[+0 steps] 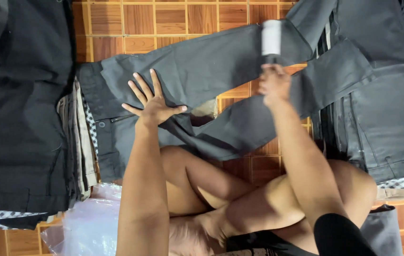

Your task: A person uses a lint roller to remove debris from several pairs of grey trousers while sitting on the floor.

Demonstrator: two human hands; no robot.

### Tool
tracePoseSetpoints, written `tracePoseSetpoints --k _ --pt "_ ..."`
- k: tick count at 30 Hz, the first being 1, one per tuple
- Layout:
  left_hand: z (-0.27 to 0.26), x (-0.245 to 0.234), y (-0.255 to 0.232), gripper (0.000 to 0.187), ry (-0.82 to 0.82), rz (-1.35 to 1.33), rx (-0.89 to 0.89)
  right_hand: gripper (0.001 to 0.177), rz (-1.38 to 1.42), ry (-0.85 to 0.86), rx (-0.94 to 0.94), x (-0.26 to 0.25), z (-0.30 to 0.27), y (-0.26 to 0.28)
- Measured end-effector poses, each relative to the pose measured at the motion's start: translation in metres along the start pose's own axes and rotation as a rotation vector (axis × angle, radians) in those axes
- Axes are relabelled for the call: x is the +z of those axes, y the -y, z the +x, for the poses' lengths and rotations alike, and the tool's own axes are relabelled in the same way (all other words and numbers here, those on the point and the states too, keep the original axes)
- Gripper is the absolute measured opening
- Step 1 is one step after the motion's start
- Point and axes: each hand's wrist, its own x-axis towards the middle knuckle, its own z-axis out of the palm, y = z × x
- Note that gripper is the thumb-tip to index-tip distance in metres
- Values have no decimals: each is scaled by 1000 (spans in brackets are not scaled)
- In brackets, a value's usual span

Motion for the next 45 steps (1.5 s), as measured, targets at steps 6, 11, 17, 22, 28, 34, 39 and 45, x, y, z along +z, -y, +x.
tracePoseSetpoints --k 6,11,17,22,28,34,39,45 --pt "-2 -9 8 151 64 -43 50 21 161 -89 -49 1 -50 62" --pt "8 1 9 155 44 -3 53 21 51 474 13 74 -133 67" --pt "12 8 14 156 24 14 57 19 57 393 202 91 -93 39" --pt "8 -4 5 152 68 -5 12 7 154 183 227 11 -6 65" --pt "8 -3 4 156 60 -11 2 20 254 48 44 9 -38 67" --pt "9 0 7 154 56 25 42 11 -85 677 124 60 -161 23" --pt "5 -2 8 150 46 -1 57 26 -191 355 94 36 -126 4" --pt "-2 -2 9 142 17 -26 71 18 53 -103 163 -56 -34 20"
